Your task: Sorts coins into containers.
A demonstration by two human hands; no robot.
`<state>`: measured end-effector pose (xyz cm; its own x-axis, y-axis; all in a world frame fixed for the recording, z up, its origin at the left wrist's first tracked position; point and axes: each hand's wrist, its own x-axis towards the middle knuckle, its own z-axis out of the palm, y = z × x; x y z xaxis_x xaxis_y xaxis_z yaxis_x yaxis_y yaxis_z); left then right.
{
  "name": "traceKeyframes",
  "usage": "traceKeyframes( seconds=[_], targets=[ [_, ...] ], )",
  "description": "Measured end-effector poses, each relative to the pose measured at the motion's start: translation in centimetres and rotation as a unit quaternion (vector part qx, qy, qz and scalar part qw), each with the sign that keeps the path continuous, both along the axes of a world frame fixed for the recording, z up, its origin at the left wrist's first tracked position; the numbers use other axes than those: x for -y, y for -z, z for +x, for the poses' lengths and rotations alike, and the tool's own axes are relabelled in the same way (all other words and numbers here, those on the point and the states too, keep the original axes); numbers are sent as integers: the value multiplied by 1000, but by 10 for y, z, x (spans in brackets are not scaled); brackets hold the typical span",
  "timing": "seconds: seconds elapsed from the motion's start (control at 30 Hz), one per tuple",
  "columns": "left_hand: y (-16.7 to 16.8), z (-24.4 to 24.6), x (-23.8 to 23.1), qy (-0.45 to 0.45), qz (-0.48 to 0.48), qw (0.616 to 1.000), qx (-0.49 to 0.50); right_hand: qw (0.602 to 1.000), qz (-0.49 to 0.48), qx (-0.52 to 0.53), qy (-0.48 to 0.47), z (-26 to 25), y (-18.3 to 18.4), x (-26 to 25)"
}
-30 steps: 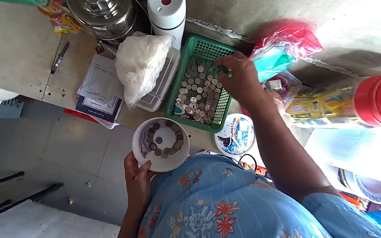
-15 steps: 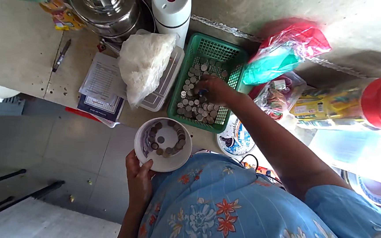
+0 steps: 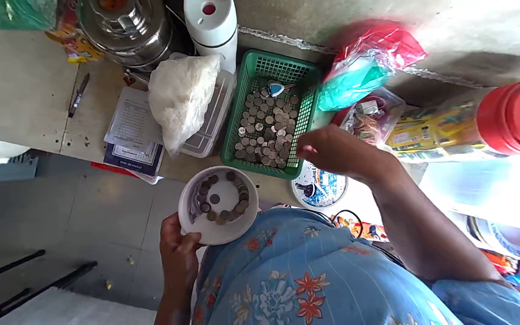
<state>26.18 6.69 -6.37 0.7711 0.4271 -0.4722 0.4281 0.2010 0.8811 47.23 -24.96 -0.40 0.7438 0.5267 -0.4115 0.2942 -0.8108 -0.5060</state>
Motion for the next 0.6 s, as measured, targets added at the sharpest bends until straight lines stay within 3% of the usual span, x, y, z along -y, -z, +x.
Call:
traceKeyframes(
  seconds=[0.13, 0.27, 0.43, 0.6],
  targets=[
    [-22, 1, -13, 15, 0, 997, 76, 987, -134, -86, -6, -39, 27, 42],
    [-49, 14, 1, 41, -58, 991, 115, 982, -94, -160, -29, -82, 59, 62],
    [-60, 53, 60, 87, -120, 981, 125, 993, -63, -73, -67, -127, 80, 68],
    [-43, 107, 115, 111, -76, 982, 136, 999, -29, 0, -30, -145, 70, 82]
  ],
)
